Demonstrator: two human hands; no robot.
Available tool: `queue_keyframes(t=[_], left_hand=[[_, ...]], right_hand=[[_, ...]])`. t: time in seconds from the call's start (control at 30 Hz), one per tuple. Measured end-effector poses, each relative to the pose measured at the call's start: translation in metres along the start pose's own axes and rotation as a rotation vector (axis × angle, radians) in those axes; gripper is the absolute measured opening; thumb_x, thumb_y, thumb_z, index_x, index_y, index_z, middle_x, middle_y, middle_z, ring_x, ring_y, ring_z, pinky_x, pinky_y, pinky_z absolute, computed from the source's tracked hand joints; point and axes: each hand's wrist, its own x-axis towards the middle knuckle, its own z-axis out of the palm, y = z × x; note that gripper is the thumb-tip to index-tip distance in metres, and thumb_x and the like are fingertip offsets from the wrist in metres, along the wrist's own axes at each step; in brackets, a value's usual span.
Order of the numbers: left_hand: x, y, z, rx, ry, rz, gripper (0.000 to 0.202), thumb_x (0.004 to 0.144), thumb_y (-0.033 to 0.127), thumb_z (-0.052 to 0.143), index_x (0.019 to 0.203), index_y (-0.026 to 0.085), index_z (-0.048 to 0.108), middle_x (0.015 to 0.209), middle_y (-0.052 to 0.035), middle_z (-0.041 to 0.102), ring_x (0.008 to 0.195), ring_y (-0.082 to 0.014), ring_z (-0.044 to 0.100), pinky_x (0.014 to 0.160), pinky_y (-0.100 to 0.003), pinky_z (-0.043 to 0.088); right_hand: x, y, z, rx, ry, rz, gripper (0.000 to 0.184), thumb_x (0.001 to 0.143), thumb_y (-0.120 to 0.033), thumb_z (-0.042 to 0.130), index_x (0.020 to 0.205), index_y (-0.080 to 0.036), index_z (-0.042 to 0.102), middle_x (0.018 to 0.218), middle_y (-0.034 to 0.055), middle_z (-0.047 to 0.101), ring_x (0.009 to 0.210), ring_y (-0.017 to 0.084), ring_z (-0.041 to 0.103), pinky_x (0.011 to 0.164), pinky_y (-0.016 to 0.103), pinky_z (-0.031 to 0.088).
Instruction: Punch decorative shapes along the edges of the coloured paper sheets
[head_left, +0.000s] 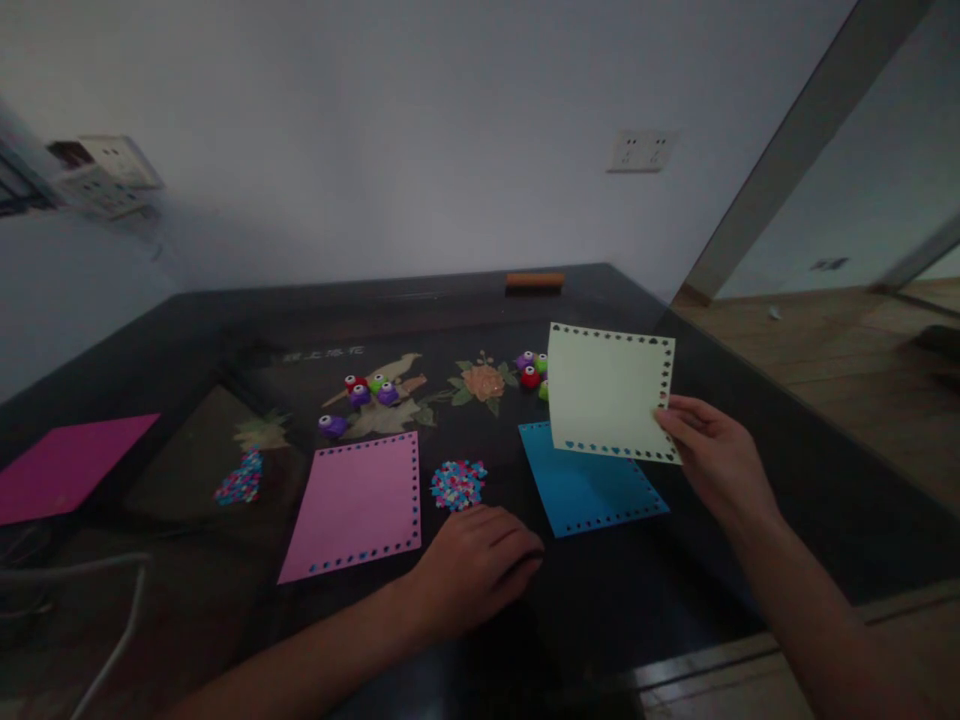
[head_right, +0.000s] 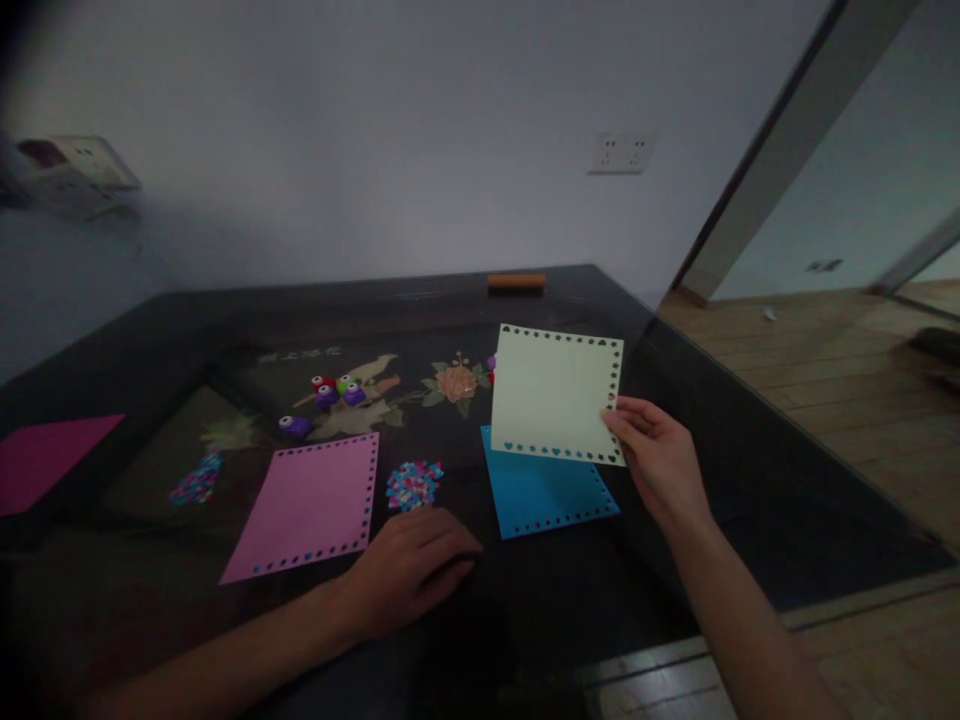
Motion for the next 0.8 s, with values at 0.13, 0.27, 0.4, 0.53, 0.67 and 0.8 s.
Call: queue_keyframes(t=[0.13,0.27,0.4,0.53,0.67,0.8], left_hand=[[0.022,0.0,0.02,0.014,0.067,0.022,0.016,0.09,0.02,0.043,0.089,0.018,0.059,0.08,-0.0063,0.066,0.075,-0.0185,0.06,0.067,-0.03,0.047],[0.021,-0.007,0.022,-0.024,0.113,-0.008,0.014,0.089,0.017,0.043,0.089,0.018,0.057,0.079,-0.0053,0.064,0.072,-0.0176,0.058,0.065,-0.029,0.046],[0.017,-0.013,0.02,-0.079,0.121,-0.094,0.015,0.088,0.012,0.045,0.098,0.018,0.055,0.089,-0.007,0.063,0.082,-0.0184,0.058,0.072,-0.03,0.049],[0.018,-0.012,0.023,-0.019,0.093,-0.124,0.026,0.084,0.009,0.047,0.109,0.017,0.051,0.1,-0.0099,0.058,0.093,-0.021,0.056,0.08,-0.034,0.051],[0.019,-0.011,0.027,0.054,0.071,-0.157,0.027,0.082,0.008,0.049,0.108,0.015,0.05,0.104,-0.012,0.055,0.099,-0.025,0.055,0.085,-0.04,0.052],[0.019,-0.013,0.029,0.088,0.019,-0.17,0.034,0.081,0.008,0.051,0.114,0.012,0.048,0.113,-0.0151,0.053,0.109,-0.0285,0.053,0.092,-0.045,0.05]], right_hand=[[-0.005,0.01,-0.018,-0.061,0.009,0.095,0.036,0.048,-0.031,0.086,0.078,-0.02,0.069,0.068,0.0027,0.069,0.059,0.016,0.063,0.056,0.03,0.052],[-0.014,0.019,-0.027,-0.177,-0.03,0.194,0.04,0.051,-0.033,0.085,0.085,-0.018,0.07,0.068,0.0035,0.07,0.056,0.017,0.063,0.051,0.028,0.049],[-0.016,0.021,-0.029,-0.28,-0.034,0.197,0.042,0.053,-0.034,0.084,0.089,-0.017,0.07,0.069,0.0043,0.07,0.056,0.017,0.062,0.05,0.028,0.047],[-0.016,0.02,-0.027,-0.374,-0.078,0.212,0.042,0.054,-0.035,0.083,0.09,-0.017,0.07,0.069,0.0043,0.071,0.057,0.017,0.062,0.051,0.028,0.047],[-0.017,0.02,-0.025,-0.436,-0.088,0.202,0.04,0.056,-0.034,0.081,0.09,-0.017,0.07,0.069,0.004,0.071,0.059,0.017,0.063,0.053,0.027,0.047],[-0.016,0.024,-0.027,-0.467,-0.113,0.202,0.04,0.058,-0.035,0.079,0.092,-0.018,0.069,0.071,0.004,0.071,0.059,0.017,0.063,0.052,0.027,0.048]])
